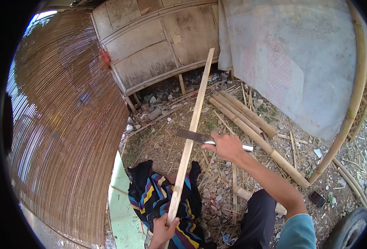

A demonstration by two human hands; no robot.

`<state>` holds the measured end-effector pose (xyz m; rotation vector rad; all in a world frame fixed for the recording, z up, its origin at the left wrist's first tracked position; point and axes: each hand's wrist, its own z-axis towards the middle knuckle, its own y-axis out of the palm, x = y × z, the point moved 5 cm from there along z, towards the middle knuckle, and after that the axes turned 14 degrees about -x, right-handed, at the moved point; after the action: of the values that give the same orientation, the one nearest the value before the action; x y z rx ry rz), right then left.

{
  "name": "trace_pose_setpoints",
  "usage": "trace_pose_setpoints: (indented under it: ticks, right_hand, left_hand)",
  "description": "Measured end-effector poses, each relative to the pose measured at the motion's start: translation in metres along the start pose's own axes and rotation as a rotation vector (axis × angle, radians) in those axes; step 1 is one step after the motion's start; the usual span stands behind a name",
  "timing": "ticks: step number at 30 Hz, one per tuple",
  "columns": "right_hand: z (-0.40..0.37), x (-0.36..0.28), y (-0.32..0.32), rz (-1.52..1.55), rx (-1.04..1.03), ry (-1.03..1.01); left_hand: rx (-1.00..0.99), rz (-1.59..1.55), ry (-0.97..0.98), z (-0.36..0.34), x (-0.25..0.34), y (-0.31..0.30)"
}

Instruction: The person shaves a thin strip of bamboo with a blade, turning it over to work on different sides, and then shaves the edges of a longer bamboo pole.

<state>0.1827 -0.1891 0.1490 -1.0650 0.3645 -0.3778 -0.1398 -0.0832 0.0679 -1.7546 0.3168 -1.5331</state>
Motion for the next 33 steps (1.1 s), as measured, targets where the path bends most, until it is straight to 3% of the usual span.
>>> trace_pose_setpoints:
  ticks: [7, 10, 12, 13, 17, 19, 20, 22, 23, 27, 30, 33]
  right_hand:
    - [-0.069, -0.085, 0.006, 0.132, -0.056, -0.371]
    - [-0.053, -0.067, 0.002, 0.077, -0.026, -0.349]
    - [-0.012, -0.016, 0.009, 0.033, 0.035, -0.141]
    - [0.005, -0.001, 0.011, -0.013, 0.007, -0.143]
    - [0.012, -0.02, 0.02, -0.003, -0.008, -0.082]
    - [-0.012, -0.053, 0.018, 0.06, 0.065, -0.257]
    - [-0.021, -0.068, 0.015, 0.063, 0.062, -0.277]
    - [-0.038, -0.1, 0.012, 0.066, -0.021, -0.526]
    - [-0.029, -0.098, 0.015, -0.017, -0.09, -0.508]
    - [0.072, 0.016, 0.027, 0.059, -0.004, 0.155]
    - [0.068, 0.024, 0.03, 0.063, -0.077, 0.047]
    - [0.026, -0.019, 0.039, 0.221, -0.13, -0.03]
  left_hand:
    - [0.04, 0.041, 0.077, 0.02, 0.018, 0.001]
    - [0.02, 0.097, 0.072, 0.013, 0.018, 0.004]
    - [0.037, -0.037, 0.117, 0.004, 0.03, 0.006]
    - [-0.026, 0.03, 0.029, 0.005, 0.021, 0.006]
    - [0.02, -0.09, -0.009, 0.009, 0.01, 0.017]
    - [0.066, -0.092, 0.009, 0.012, 0.012, 0.011]
    - [0.085, -0.097, 0.003, 0.008, 0.012, 0.009]
    - [0.056, -0.144, -0.028, 0.007, 0.01, 0.007]
    - [0.022, -0.129, -0.046, 0.006, 0.008, 0.009]
    - [-0.091, -0.156, -0.099, -0.025, -0.026, 0.033]
    - [-0.099, -0.174, -0.142, -0.029, -0.023, 0.012]
    - [-0.004, -0.139, -0.115, -0.024, -0.035, 0.011]
